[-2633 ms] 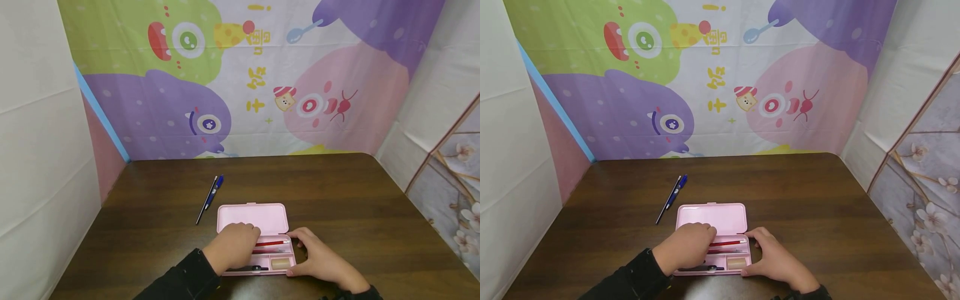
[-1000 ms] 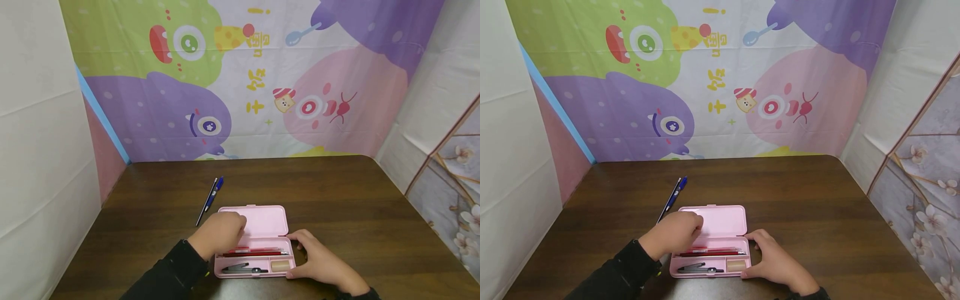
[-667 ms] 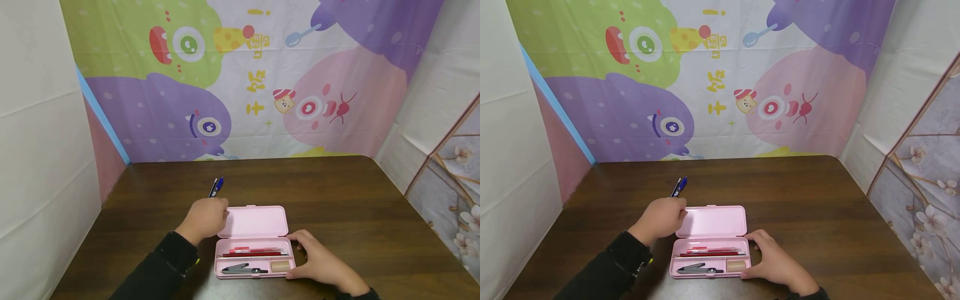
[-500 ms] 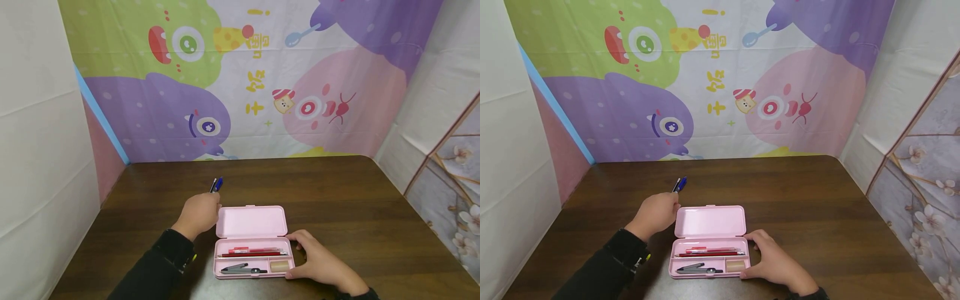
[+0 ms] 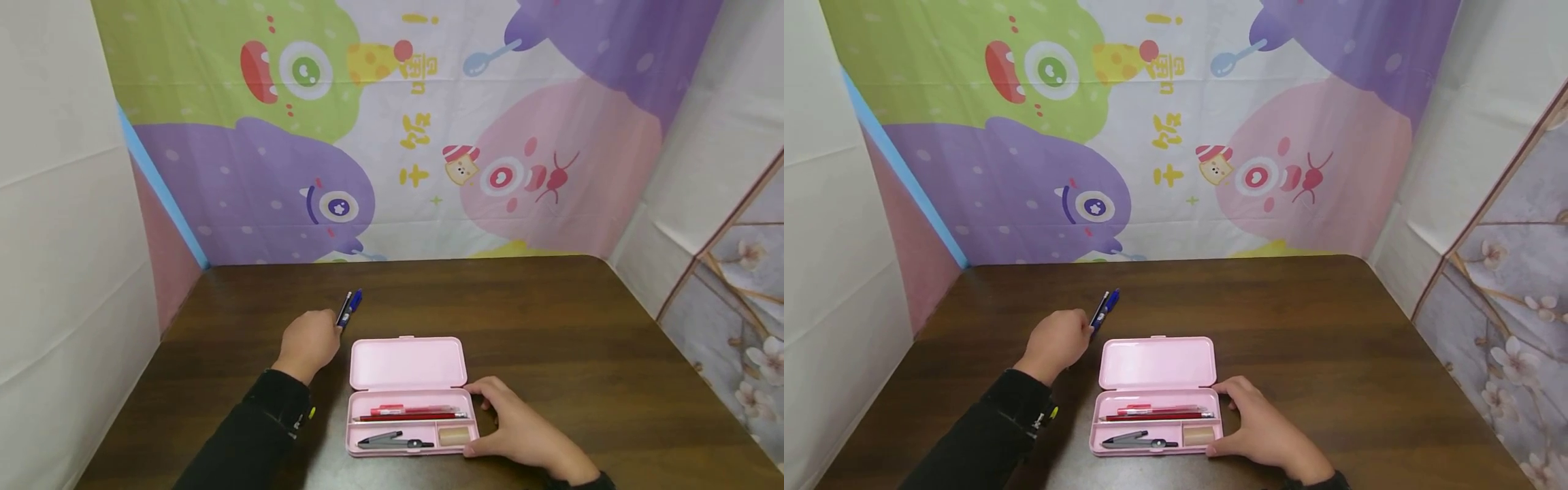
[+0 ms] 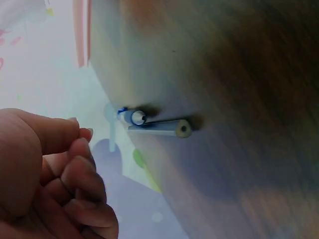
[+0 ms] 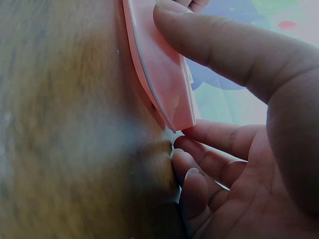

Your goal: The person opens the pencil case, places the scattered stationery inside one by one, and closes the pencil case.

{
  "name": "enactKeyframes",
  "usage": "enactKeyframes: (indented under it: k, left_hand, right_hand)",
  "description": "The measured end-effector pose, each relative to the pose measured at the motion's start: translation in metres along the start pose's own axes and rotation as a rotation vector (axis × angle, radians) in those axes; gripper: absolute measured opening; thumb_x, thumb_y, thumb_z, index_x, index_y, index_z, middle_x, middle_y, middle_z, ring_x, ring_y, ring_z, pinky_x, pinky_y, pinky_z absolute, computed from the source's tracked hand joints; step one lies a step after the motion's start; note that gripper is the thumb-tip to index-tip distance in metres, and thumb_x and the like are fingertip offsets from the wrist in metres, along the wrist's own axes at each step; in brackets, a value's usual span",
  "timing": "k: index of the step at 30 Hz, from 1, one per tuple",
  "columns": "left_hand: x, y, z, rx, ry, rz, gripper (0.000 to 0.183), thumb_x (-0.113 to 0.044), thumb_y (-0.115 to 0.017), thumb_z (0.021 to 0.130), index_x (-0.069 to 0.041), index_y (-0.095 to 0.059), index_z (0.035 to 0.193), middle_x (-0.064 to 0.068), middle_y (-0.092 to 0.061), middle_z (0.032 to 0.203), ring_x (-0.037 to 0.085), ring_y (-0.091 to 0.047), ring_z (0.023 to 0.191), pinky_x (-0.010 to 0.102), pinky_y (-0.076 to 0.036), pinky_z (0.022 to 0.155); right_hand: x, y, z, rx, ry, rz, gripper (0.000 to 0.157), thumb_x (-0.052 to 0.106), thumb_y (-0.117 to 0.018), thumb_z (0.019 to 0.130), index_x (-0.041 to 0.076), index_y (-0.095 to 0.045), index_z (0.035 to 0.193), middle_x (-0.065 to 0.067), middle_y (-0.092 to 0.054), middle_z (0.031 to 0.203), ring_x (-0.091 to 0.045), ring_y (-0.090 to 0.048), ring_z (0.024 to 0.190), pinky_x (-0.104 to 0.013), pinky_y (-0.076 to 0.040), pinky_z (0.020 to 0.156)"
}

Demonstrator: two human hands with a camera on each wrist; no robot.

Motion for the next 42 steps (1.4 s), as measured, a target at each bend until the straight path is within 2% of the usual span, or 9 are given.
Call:
enactKeyframes:
  k: [7,13,20,25,30,36,42]
  left_hand:
    - [0.012,-0.009,0.003,0.085,0.012,-0.020,0.019,-0.020,-0.073,0.083,-0.007,-0.059,0.087,0.003,-0.056,0.069,0.017,-0.054,0.055,0.033,-0.046,0.051]
    - [0.017,-0.015,0.006,0.171,0.044,-0.020,0.016,-0.017,-0.071,0.077,-0.010,-0.058,0.072,0.002,-0.057,0.062,0.019,-0.054,0.052,0.033,-0.045,0.048]
    - [0.019,-0.016,0.010,0.151,0.081,0.049,0.011,-0.015,-0.069,0.074,-0.011,-0.060,0.068,0.004,-0.060,0.070,0.022,-0.055,0.060,0.039,-0.045,0.049]
    - [0.024,-0.015,0.011,0.170,0.124,0.027,0.014,-0.014,-0.069,0.074,-0.011,-0.060,0.063,0.005,-0.060,0.070,0.023,-0.056,0.062,0.039,-0.046,0.051]
    - [0.029,-0.013,0.010,0.164,0.154,-0.005,0.018,-0.016,-0.071,0.074,-0.010,-0.059,0.061,0.006,-0.059,0.071,0.024,-0.056,0.064,0.038,-0.047,0.054]
    - [0.030,-0.008,0.010,0.150,0.143,0.004,0.017,-0.018,-0.072,0.074,-0.010,-0.061,0.064,0.006,-0.062,0.073,0.024,-0.056,0.064,0.039,-0.048,0.054]
    - [0.023,-0.001,0.009,0.139,0.120,0.002,0.015,-0.019,-0.071,0.074,-0.009,-0.061,0.068,0.006,-0.062,0.072,0.023,-0.056,0.063,0.039,-0.047,0.054]
  right_hand:
    - [0.001,-0.001,0.000,0.003,-0.012,0.007,0.084,0.056,-0.085,0.063,0.019,-0.052,0.131,0.006,-0.048,0.123,-0.017,-0.046,0.101,-0.032,-0.045,0.085]
    - [0.000,0.000,-0.001,-0.002,0.009,0.003,0.083,0.056,-0.084,0.065,0.016,-0.053,0.130,0.004,-0.048,0.122,-0.018,-0.046,0.101,-0.033,-0.045,0.084]
    - [0.001,0.000,0.000,-0.004,0.012,-0.002,0.082,0.058,-0.083,0.064,0.019,-0.052,0.130,0.006,-0.049,0.121,-0.017,-0.047,0.100,-0.032,-0.045,0.085]
    - [0.001,0.001,0.000,0.000,0.024,0.002,0.081,0.057,-0.083,0.065,0.018,-0.053,0.130,0.004,-0.049,0.120,-0.018,-0.047,0.100,-0.033,-0.045,0.084]
    - [0.001,0.001,0.000,0.011,0.000,0.010,0.082,0.057,-0.083,0.065,0.020,-0.052,0.130,0.005,-0.049,0.121,-0.017,-0.046,0.101,-0.033,-0.045,0.084]
    - [0.000,0.001,0.000,0.013,-0.020,0.018,0.083,0.057,-0.084,0.064,0.020,-0.052,0.131,0.006,-0.048,0.121,-0.017,-0.046,0.101,-0.033,-0.045,0.085]
    - [0.001,0.001,0.001,0.021,-0.027,0.018,0.083,0.057,-0.084,0.064,0.020,-0.052,0.131,0.005,-0.048,0.122,-0.017,-0.046,0.102,-0.034,-0.045,0.085]
Point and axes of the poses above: each hand's wrist, its own z-axis towards the middle knuckle, its own y-axis out of the back of the hand, x = y × z, the point moved 2 cm from there along z, towards the middle knuckle
